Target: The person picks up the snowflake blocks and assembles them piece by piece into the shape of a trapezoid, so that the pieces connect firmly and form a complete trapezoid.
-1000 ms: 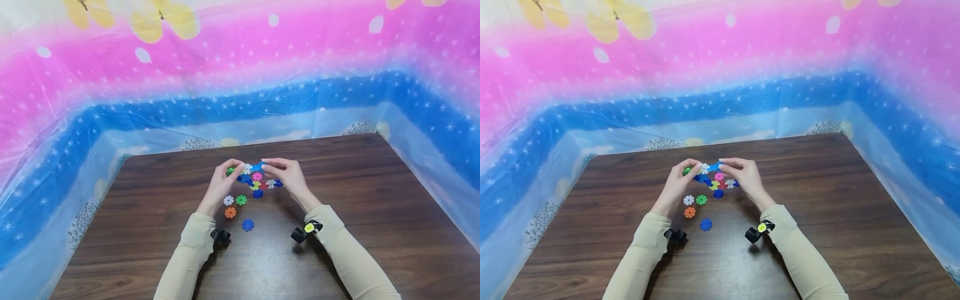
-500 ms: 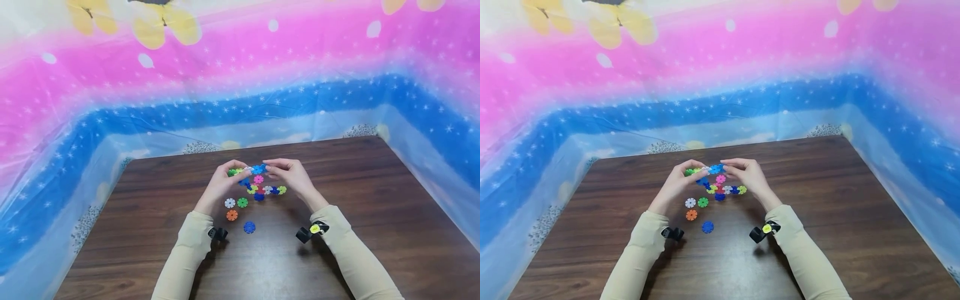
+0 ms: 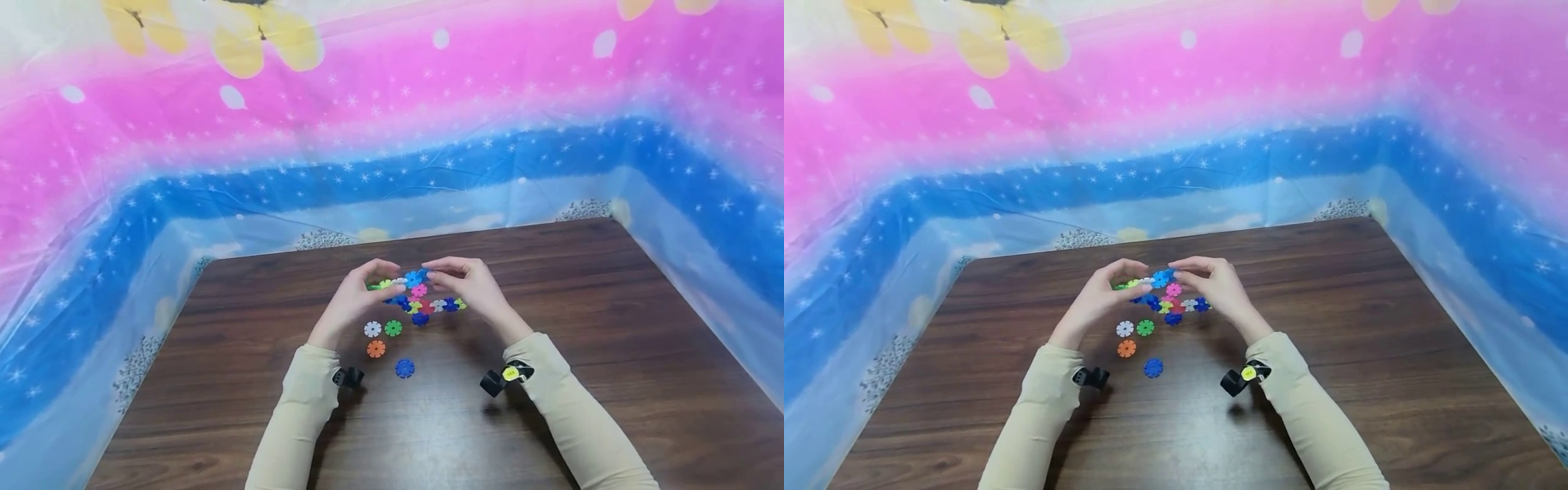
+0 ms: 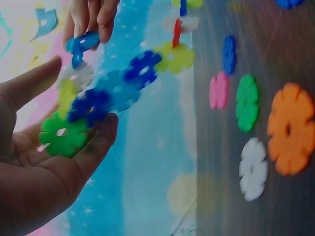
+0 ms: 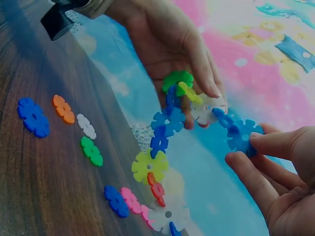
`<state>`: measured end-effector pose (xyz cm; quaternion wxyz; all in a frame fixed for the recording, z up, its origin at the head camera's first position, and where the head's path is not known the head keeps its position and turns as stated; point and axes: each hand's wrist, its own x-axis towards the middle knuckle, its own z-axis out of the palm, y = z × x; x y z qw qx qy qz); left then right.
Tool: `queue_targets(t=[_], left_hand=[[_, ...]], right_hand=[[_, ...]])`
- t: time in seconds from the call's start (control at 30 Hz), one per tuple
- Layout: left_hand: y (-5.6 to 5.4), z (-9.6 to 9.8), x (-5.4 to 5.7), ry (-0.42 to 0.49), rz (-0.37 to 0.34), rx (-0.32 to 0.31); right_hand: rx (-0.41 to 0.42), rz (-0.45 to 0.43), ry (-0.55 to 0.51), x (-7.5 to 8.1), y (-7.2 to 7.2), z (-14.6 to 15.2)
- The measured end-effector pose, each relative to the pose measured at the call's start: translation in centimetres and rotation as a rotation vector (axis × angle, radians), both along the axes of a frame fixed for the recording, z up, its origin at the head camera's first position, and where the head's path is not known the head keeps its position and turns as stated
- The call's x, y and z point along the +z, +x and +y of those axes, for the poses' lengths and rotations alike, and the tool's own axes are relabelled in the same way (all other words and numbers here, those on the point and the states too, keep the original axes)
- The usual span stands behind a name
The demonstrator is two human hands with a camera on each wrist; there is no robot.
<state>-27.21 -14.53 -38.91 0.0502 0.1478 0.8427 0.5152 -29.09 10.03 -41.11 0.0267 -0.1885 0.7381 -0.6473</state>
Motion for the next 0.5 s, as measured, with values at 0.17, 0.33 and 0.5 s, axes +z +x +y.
queue_targets(t=[0.17,0.33,0.5], left_hand=[[0.41,0.22,0.09,-0.143,0.022,-0.041],[0.65,0.35,0.2,-0.163,0.063,-0.039],[0.98,0.25,0.22,-0.196,0.092,-0.053]], right_hand=[[0.009,-0.013,0.013,-0.36,0.13,-0.32],[0.034,-0.013,0.004,-0.27,0.44,-0.6],[0.045,-0.005,0.042,-0.27,0.66,-0.8]])
